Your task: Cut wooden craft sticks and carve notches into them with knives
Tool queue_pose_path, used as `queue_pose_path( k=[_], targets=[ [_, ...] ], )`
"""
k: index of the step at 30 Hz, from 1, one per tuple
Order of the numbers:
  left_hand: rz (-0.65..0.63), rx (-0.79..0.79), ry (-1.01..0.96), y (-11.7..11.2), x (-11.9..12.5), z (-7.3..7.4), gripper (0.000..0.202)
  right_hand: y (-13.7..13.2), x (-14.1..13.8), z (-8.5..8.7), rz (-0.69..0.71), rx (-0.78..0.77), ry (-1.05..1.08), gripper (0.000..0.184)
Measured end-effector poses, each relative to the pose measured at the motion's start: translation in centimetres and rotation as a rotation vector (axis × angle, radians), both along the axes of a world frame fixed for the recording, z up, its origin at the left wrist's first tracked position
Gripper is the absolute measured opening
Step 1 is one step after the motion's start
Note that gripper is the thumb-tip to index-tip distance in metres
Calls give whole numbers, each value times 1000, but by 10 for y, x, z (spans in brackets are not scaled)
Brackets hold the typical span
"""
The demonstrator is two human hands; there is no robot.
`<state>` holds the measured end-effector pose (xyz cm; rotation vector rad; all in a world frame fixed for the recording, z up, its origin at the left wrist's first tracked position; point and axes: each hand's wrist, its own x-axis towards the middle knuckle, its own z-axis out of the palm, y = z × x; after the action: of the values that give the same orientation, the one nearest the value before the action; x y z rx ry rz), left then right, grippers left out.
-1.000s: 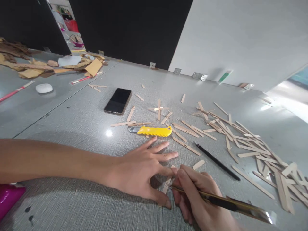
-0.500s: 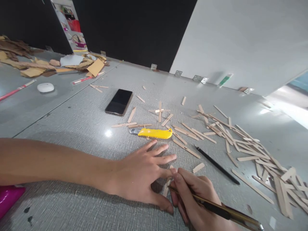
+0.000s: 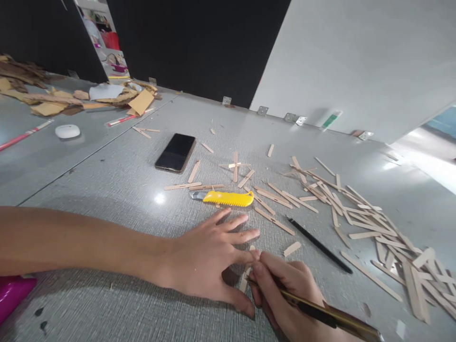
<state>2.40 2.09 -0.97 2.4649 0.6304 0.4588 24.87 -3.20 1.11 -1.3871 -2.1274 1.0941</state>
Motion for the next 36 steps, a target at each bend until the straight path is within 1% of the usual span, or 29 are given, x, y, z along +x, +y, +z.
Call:
queue_pose_path(
  k=[3,5,8,11,12,14,18,20,22,23,24,25,27,28,29,30,31,33,34,36],
  targets=[
    [-9,3,2,1,0,0,85,7,8,0,166,133,-49,38],
    [-17,10,11,2,-1,0,87,10,12,-1,237,200,-87,35],
    [-16,12,24,4,-2,0,89,9,15,-4,255,311,-138,31],
    [-13,8,28,4,-2,1,89,5,14,-8,202,380,-145,31],
    [-11,11,28,4,-2,1,89,4,14,-9,183,385,-131,31],
    [-8,19,26,5,-2,1,89,4,13,-9,165,332,-98,33],
    [-16,14,27,5,-2,-1,89,8,10,-3,87,103,-4,43],
    [-2,-8,12,5,-3,-2,93,10,8,1,36,87,48,46],
    [40,-39,-50,7,-4,-3,101,10,7,2,-23,123,77,46],
    [62,-54,-85,9,-4,-3,101,9,8,2,-56,142,94,45],
    [75,-71,-109,10,-5,-2,96,9,9,1,-80,149,115,41],
    [77,-89,-119,13,-6,-1,85,8,11,0,-97,141,138,36],
    [72,-123,-99,17,-8,3,49,7,14,-3,-126,134,205,23],
    [71,-136,-81,18,-9,6,31,7,15,-5,-159,135,237,19],
    [80,-144,-71,19,-10,10,16,7,16,-6,-216,138,267,18],
    [96,-146,-66,19,-11,13,6,7,17,-6,-288,148,292,19],
    [115,-143,-64,18,-11,16,4,8,17,-7,-364,165,313,21],
    [149,-127,-61,14,-13,20,11,10,16,-6,-488,195,320,25],
    [157,-113,-61,11,-13,22,14,10,16,-5,-525,209,309,25],
    [149,-70,-67,6,-13,22,20,11,15,-4,-549,234,273,26]
  ],
)
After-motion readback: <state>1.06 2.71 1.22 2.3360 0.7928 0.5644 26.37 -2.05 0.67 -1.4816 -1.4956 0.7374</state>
